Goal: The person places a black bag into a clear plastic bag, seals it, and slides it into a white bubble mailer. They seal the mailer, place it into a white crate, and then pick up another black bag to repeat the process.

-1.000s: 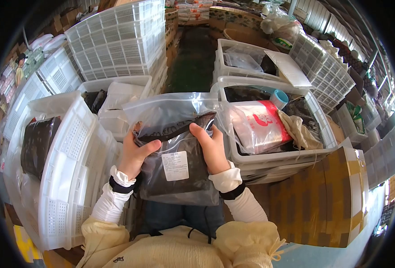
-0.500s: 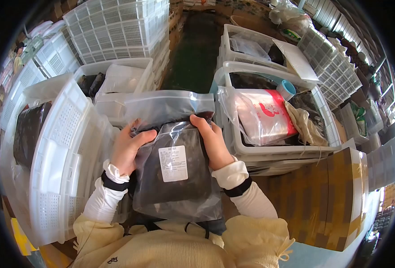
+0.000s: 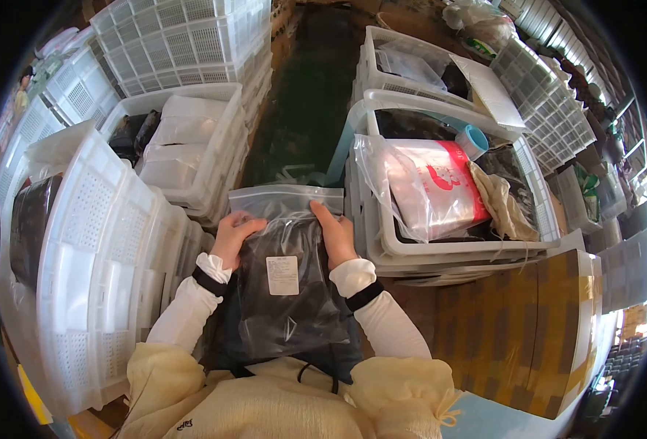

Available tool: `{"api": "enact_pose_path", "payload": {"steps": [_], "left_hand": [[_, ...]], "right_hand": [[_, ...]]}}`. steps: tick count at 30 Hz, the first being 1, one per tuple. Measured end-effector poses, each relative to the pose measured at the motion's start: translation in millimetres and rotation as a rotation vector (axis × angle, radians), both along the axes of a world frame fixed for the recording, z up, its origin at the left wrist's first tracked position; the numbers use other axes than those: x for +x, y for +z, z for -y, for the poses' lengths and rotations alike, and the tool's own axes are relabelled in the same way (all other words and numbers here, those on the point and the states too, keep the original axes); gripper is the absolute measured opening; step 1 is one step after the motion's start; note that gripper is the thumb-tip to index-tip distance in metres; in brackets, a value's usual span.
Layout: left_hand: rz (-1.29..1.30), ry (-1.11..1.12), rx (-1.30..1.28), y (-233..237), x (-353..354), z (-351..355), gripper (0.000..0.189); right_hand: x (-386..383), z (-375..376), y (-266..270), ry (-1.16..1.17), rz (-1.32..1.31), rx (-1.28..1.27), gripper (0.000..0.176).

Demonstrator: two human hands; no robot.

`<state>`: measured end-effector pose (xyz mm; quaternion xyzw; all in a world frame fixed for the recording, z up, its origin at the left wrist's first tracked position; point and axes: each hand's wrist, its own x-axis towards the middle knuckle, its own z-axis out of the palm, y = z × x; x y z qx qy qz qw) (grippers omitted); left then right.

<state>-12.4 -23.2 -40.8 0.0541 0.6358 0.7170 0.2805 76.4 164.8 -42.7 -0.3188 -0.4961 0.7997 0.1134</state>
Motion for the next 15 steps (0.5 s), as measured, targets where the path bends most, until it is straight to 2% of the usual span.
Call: {"api": "enact_pose_path", "payload": {"steps": [1,3,6,9,12,14,15], "left_hand": [[0.069,0.031,0.055,-5.0,-3.2,-2.6,0.019],[0.043,0.026,0.013,-10.9,-8.2,-5.1,0.020],[0.053,0.011,-0.014,-26.3,-19.6,-6.4,0.022],[0.106,0.015,0.092,-41.4,-29.7,-6.3,0.022],[0.248,0.022,0.201,-46.0,-43.5,-2.5,0.032],[0.321,-0.097,0.331,-58.4,-54.4,15.1,0.044],[0.265,-0.140,0.306,-62.0,-51.2,23.4,0.050]], "right_hand": [[-1.8,-1.9,-3.4,0.006,0.022,-0.002,0.057],[-5.5,-4.5,-11.0,0.018,0.064,-0.007,0.063],[-6.8,-9.4,-22.6,0.095,0.045,-0.079,0.060],[4.1,-11.0,-21.4,0.159,-0.131,-0.371,0.052],[11.7,-16.4,-41.1,0.184,-0.168,-0.283,0.052],[15.2,-15.7,-52.5,0.166,-0.088,-0.072,0.054],[16.9,-14.8,-56.7,0.159,-0.049,0.033,0.055]]}}
